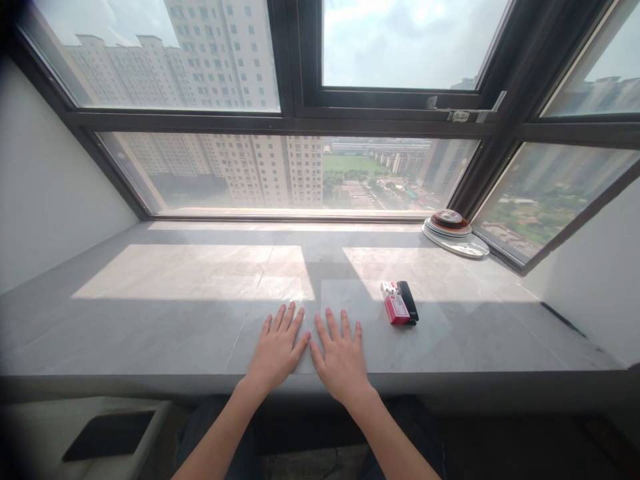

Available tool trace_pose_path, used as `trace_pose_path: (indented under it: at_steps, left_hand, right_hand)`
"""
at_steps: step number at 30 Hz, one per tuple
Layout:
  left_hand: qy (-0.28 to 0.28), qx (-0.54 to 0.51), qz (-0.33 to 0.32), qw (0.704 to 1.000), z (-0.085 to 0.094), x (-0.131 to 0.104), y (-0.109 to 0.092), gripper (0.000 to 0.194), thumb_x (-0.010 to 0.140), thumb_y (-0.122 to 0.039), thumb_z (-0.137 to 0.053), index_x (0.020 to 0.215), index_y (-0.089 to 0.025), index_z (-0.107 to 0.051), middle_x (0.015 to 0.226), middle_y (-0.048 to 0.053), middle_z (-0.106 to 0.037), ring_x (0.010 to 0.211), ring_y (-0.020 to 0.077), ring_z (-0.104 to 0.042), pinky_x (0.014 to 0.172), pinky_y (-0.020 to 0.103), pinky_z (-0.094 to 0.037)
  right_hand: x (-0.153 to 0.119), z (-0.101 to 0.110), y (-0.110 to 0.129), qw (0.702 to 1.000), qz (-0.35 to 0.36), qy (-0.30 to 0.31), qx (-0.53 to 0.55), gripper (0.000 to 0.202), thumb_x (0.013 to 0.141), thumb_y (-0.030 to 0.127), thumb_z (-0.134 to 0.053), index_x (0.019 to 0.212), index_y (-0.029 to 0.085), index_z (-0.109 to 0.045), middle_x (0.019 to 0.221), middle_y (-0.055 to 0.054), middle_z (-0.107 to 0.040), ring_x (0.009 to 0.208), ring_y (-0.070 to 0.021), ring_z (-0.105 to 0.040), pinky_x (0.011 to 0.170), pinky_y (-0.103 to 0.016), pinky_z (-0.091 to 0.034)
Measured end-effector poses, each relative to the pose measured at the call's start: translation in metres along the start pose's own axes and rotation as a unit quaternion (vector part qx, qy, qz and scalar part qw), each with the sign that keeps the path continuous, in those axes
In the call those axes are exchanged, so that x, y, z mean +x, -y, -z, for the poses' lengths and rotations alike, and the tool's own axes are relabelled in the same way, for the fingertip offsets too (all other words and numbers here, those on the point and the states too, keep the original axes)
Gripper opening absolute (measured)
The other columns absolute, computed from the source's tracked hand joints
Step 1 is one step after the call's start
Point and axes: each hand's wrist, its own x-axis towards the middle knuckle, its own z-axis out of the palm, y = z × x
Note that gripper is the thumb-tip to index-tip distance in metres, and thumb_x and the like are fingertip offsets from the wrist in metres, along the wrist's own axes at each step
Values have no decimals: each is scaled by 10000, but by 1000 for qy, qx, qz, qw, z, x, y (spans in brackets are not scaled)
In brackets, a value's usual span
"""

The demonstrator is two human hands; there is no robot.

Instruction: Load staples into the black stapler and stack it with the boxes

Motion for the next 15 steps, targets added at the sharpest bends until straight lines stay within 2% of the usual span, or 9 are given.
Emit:
trace_pose_path:
  at_steps: [8,15]
  left_hand:
    - [-12,-6,-9,1000,-1,-1,1,625,1020,-487,-374,1608,-332,-229,1668,29,-256,1550,327,-170,1227,587,-159]
    - [8,2,-1,1000,5,0,-1,605,1025,-491,-369,1593,-294,-296,1670,54,-244,1548,338,-177,1226,600,-167]
  right_hand:
    - [1,-2,0,1000,0,-3,-3,584,1023,486,-389,1588,358,-314,1679,-32,-201,1544,-378,-130,1184,-673,-78]
    - [0,-3,2,1000,-4,2,8,582,1019,488,-399,1582,355,-330,1677,-34,-209,1550,-364,-115,1191,-666,-62]
